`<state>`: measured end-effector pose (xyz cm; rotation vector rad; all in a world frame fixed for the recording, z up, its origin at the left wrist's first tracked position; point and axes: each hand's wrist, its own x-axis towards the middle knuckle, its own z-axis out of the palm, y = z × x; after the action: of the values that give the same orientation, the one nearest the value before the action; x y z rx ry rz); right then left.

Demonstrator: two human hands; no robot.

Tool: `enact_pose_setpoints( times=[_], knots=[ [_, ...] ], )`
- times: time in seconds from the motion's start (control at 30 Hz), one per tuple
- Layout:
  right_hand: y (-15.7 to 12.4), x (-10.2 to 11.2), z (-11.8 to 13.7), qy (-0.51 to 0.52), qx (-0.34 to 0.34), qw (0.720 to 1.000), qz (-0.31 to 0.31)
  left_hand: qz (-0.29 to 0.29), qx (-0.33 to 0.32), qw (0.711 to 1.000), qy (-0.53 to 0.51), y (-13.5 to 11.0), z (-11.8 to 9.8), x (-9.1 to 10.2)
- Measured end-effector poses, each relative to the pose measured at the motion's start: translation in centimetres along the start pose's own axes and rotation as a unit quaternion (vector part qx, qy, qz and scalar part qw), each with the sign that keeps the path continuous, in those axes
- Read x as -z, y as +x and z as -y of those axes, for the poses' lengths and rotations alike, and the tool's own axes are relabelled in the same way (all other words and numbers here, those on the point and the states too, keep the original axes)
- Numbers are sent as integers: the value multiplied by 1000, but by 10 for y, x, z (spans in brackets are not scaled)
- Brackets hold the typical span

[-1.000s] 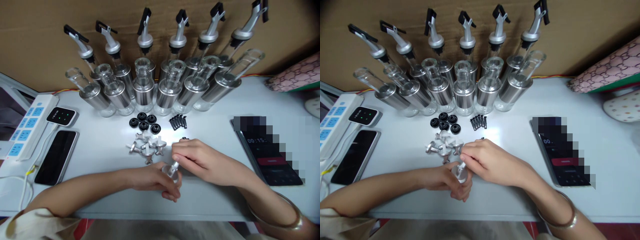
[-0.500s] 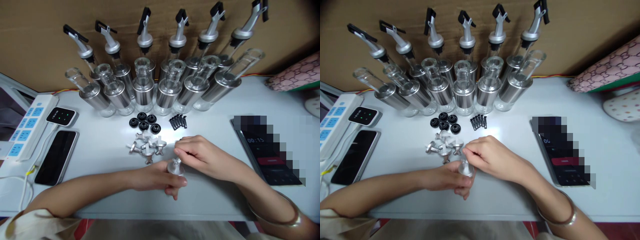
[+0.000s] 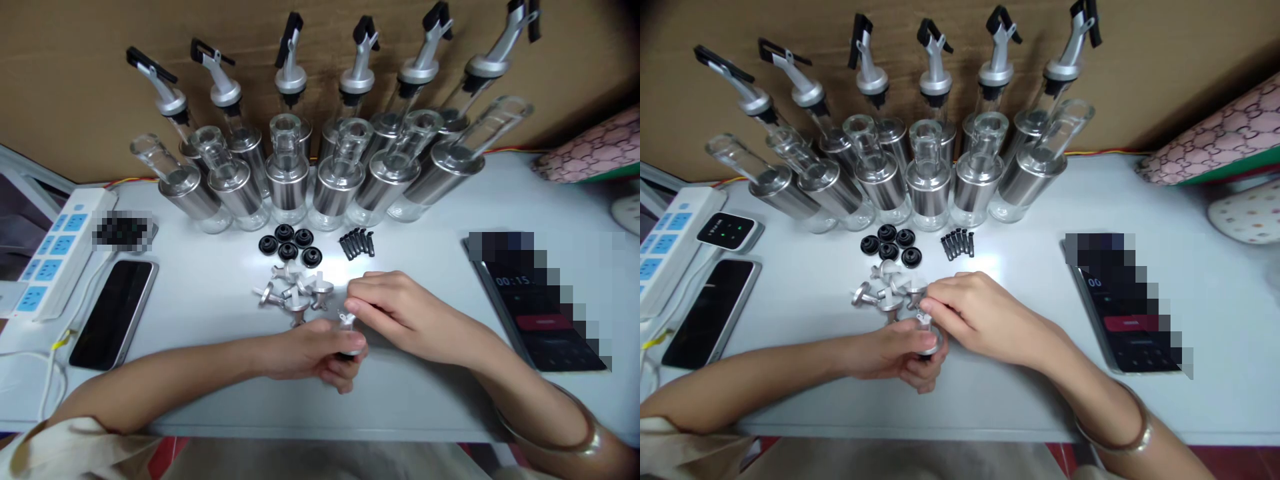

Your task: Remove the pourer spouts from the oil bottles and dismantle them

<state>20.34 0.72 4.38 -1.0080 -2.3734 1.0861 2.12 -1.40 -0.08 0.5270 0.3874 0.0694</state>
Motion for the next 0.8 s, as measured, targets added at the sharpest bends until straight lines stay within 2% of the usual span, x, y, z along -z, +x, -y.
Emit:
enact_pose_setpoints(
  times=[0.27, 0.37, 0.5, 0.6, 0.8],
  knots=[
    [-3, 1, -1, -10, -23, 999, 20, -14, -30, 999, 33, 2, 1, -3],
    [-4, 2, -1, -20, -27, 999, 23, -16, -64, 996, 57, 4, 3, -4],
    [-2, 2, 1, -16, -29, 999, 20, -49, -99, 992, 63, 6, 5, -5],
    [-2, 1, 1, -11, -40, 999, 26, -71, -90, 992, 44, 6, 5, -6],
    [-3, 0, 0, -20, -42, 999, 9, -43, -67, 996, 44, 6, 5, -4]
  ],
)
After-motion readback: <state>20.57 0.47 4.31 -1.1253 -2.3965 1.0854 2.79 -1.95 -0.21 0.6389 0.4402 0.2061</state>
